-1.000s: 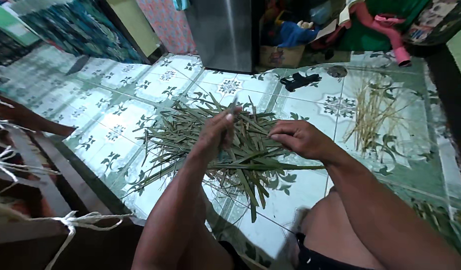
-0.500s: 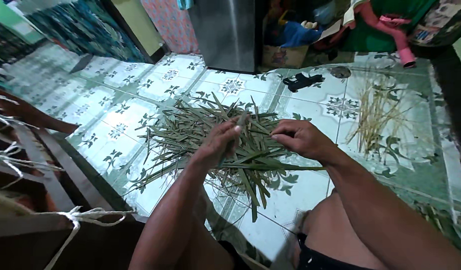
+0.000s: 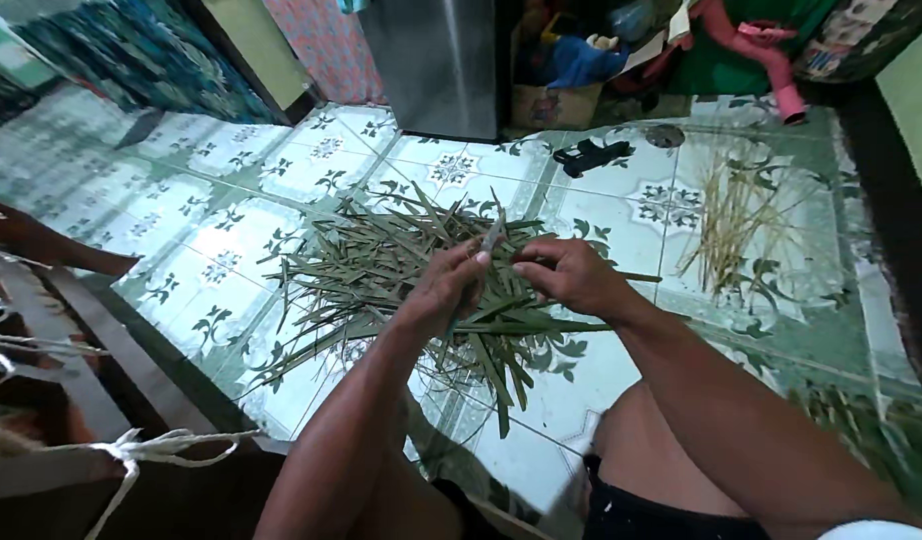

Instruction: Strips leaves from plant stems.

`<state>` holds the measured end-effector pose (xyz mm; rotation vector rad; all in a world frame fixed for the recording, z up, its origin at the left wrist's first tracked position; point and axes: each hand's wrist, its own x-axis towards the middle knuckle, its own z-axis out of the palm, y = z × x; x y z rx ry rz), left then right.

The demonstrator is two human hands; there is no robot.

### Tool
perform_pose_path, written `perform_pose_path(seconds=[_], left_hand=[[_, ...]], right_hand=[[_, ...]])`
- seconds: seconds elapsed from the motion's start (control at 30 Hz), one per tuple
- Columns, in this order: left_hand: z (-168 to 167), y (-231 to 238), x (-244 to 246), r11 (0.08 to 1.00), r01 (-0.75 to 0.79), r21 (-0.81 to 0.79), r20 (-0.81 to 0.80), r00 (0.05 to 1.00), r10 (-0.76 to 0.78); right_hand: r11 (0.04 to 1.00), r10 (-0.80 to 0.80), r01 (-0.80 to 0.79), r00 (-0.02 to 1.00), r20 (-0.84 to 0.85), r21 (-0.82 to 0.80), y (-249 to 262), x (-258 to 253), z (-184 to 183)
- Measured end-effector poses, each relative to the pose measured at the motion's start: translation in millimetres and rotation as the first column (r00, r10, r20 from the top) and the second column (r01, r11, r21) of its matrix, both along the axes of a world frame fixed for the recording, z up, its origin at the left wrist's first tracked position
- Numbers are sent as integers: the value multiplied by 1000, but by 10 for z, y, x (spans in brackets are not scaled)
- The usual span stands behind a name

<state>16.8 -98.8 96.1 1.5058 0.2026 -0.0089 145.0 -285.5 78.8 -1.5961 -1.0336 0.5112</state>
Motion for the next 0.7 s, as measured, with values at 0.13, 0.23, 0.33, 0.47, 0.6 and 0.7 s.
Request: perform_pose_path(seconds=[0.13, 0.23, 0.33, 0.47, 0.6, 0.7], left_hand=[[-5, -35, 44, 999, 17, -28, -9, 1000, -18], [-1, 33, 37, 998, -10, -67, 13, 1000, 11], [-33, -46, 31, 998, 64, -2, -32, 997, -64], [-15, -11, 52, 997, 55, -48, 36, 998, -54], [-60, -20, 52, 996, 90, -10, 8, 996, -90], [12, 32, 50, 999, 11, -31, 35, 999, -10]], right_hand=[[1000, -4, 4, 999, 39, 9, 17, 22, -31], [999, 3, -6, 997, 77, 37, 9, 49, -60], [997, -13, 0, 985, 170, 77, 19, 72, -100], [996, -23, 0, 969, 246, 94, -7, 76, -98], [997, -7, -13, 969, 245, 79, -4, 87, -95], [997, 10, -27, 970, 244, 68, -29, 83, -58]])
